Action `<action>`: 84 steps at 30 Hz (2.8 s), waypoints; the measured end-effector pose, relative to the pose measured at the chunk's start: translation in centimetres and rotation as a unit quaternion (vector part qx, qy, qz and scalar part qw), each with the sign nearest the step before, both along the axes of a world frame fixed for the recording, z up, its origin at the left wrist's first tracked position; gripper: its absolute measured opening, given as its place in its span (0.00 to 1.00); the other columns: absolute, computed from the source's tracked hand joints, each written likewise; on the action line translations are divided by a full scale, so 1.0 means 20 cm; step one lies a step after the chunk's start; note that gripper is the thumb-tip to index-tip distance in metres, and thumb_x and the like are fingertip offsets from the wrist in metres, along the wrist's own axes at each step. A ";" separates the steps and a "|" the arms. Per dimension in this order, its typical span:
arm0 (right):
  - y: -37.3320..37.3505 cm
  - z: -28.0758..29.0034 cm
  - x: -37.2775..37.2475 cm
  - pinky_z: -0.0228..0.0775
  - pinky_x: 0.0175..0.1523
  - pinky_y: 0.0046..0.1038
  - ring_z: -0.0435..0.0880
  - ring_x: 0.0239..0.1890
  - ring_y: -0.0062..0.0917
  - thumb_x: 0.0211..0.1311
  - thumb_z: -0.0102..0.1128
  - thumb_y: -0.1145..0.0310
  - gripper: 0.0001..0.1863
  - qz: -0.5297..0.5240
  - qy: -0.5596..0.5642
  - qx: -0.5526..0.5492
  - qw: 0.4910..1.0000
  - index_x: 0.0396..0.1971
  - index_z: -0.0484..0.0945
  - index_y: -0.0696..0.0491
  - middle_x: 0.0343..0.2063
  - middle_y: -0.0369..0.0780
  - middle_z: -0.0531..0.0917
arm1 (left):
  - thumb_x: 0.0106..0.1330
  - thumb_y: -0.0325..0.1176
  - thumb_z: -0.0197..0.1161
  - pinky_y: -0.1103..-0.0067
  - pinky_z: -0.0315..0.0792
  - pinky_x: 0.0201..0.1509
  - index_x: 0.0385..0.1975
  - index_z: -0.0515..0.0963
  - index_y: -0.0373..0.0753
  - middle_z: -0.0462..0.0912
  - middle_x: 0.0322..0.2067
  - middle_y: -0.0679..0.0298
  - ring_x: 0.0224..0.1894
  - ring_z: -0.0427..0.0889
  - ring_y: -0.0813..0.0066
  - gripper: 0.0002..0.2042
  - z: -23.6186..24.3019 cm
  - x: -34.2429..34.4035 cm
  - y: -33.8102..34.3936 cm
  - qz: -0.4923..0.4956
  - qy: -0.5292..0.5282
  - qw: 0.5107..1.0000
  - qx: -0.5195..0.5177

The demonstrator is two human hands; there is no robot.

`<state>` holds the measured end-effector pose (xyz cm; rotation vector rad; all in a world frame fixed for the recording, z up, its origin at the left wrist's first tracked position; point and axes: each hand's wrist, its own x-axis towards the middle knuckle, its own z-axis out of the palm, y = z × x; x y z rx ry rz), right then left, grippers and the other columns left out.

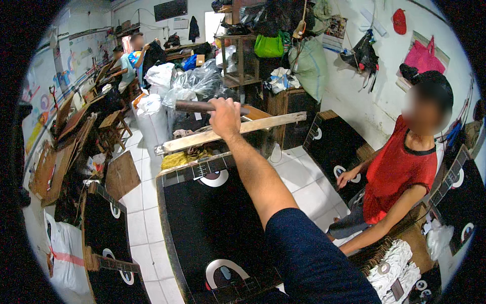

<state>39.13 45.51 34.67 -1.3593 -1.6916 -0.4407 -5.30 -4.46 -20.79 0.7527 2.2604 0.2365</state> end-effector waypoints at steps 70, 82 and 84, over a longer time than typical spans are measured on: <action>0.50 0.09 0.08 0.75 0.59 0.44 0.85 0.54 0.48 0.67 0.62 0.50 0.25 -0.041 -0.069 -0.100 0.992 0.64 0.77 0.36 0.50 0.45 0.88 | 0.57 0.43 0.74 0.57 0.70 0.60 0.54 0.80 0.32 0.82 0.50 0.47 0.54 0.78 0.47 0.28 1.02 0.73 0.30 -0.079 0.247 0.865 0.430; 0.37 0.21 0.02 0.71 0.63 0.48 0.82 0.60 0.44 0.63 0.56 0.35 0.32 -0.108 -0.067 -0.152 0.980 0.66 0.75 0.28 0.58 0.43 0.85 | 0.82 0.41 0.52 0.79 0.55 0.25 0.23 0.73 0.40 0.66 0.19 0.78 0.22 0.60 0.87 0.21 0.99 0.00 -0.27 0.275 -0.052 0.884 0.375; 0.27 0.21 -0.05 0.75 0.58 0.42 0.86 0.52 0.45 0.58 0.70 0.58 0.20 -0.073 0.038 -0.096 0.992 0.52 0.84 0.41 0.47 0.46 0.88 | 0.82 0.41 0.53 0.80 0.52 0.23 0.22 0.72 0.42 0.64 0.18 0.79 0.21 0.58 0.88 0.21 1.04 0.04 -0.20 0.276 -0.106 0.871 0.393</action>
